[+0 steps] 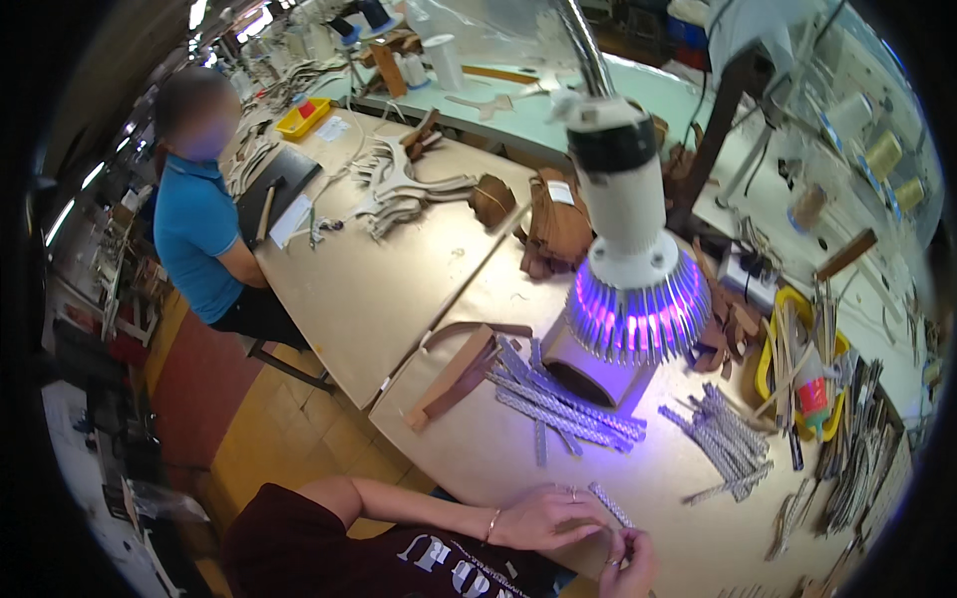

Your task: The person braids short lengths of silver-colored cord by hand on a workbench. They repeatedly pick up a cord, braid it, and place it back on the table among other finished pieces. The workspace contains leather scraps, tools, and a UV lamp.

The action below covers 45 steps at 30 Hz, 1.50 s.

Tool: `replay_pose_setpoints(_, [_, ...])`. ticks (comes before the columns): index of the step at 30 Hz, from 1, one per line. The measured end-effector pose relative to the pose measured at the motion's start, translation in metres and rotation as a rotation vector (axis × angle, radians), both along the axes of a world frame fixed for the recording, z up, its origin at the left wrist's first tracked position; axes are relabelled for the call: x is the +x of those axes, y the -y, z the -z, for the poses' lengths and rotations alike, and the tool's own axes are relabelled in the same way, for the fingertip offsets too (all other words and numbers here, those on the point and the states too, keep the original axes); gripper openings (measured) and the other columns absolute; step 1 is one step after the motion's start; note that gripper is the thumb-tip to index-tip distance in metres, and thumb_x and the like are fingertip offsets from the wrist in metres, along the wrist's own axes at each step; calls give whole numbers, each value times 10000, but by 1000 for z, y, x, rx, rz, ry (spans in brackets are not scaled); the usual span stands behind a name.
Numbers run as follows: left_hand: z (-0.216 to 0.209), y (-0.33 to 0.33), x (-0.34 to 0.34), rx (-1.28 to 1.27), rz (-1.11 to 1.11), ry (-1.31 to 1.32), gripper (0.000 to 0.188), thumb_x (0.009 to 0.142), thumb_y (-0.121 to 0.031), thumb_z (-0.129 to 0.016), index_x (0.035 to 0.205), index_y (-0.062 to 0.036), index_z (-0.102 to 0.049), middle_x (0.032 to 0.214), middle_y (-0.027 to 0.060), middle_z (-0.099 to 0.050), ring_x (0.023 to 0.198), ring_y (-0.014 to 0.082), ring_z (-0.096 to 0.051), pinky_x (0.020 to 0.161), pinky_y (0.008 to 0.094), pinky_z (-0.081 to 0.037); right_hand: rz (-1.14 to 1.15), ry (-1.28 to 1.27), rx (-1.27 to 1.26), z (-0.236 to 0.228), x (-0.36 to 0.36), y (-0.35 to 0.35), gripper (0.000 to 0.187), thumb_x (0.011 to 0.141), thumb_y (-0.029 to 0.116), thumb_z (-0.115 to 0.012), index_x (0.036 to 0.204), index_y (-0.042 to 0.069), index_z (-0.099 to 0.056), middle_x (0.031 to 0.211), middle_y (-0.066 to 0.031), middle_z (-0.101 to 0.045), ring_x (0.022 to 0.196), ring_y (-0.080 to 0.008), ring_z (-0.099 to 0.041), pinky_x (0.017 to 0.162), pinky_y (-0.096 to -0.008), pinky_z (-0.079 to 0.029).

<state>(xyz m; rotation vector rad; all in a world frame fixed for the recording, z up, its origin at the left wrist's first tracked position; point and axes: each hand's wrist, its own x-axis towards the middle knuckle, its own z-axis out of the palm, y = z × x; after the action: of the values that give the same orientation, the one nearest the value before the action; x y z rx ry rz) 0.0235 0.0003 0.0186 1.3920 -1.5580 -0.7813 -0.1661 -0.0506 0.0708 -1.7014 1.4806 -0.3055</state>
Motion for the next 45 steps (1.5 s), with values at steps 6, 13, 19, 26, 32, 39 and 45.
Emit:
replay_pose_setpoints(6, [20, -22, 7, -20, 86, 397, 367, 863, -208, -651, 1206, -81, -623, 1206, 144, -597, 1098, 320, -584, 949, 452, -460, 88, -80, -179, -8, -10, 1, 111, 949, 109, -642, 942, 0, -621, 765, -152, -629, 677, -269, -598, 671, -373, -490])
replay_pose_setpoints(13, [19, -18, 13, 24, -19, 555, 486, 853, -279, -731, 1295, -106, -628, 1354, 166, -531, 1210, 348, -501, 1003, 481, -376, 30, -28, -105, 2, 13, 10, 134, 961, 122, -640, 974, -10, -634, 817, -149, -665, 754, -242, -682, 697, -336, -524])
replay_pose_setpoints(19, [15, -9, 18, 50, -14, 595, 545, 858, -299, -723, 1336, -72, -594, 1454, 200, -462, 1325, 375, -429, 1083, 499, -315, -34, -55, -123, 7, 45, 25, 152, 949, 155, -647, 966, 3, -647, 846, -175, -676, 730, -320, -671, 667, -386, -516])
replay_pose_setpoints(26, [20, -10, 19, 46, 4, 622, 561, 861, -294, -723, 1351, -62, -580, 1475, 197, -453, 1356, 380, -413, 1141, 528, -263, -74, -96, -112, 27, 58, 29, 185, 957, 215, -628, 945, 35, -667, 794, -159, -678, 697, -344, -660, 643, -428, -495])
replay_pose_setpoints(32, [21, -12, 20, 49, 2, 627, 547, 865, -293, -724, 1341, -61, -591, 1472, 183, -468, 1368, 368, -417, 1147, 530, -258, -74, -132, -174, 28, 61, 27, 174, 949, 216, -633, 919, 50, -675, 780, -149, -673, 677, -351, -647, 628, -443, -483])
replay_pose_setpoints(39, [20, -11, 20, 42, -2, 613, 535, 864, -286, -725, 1333, -61, -598, 1466, 174, -481, 1375, 367, -416, 1153, 524, -249, -73, -160, -193, 27, 63, 27, 173, 947, 223, -627, 905, 62, -674, 796, -128, -677, 710, -346, -643, 666, -449, -477])
replay_pose_setpoints(45, [12, -7, 18, 73, -12, 624, 540, 849, -273, -733, 1332, -73, -600, 1455, 179, -478, 1320, 350, -447, 1128, 506, -276, -71, -169, -173, 28, 64, 27, 169, 947, 227, -622, 910, 70, -675, 808, -115, -680, 741, -338, -644, 695, -447, -473])
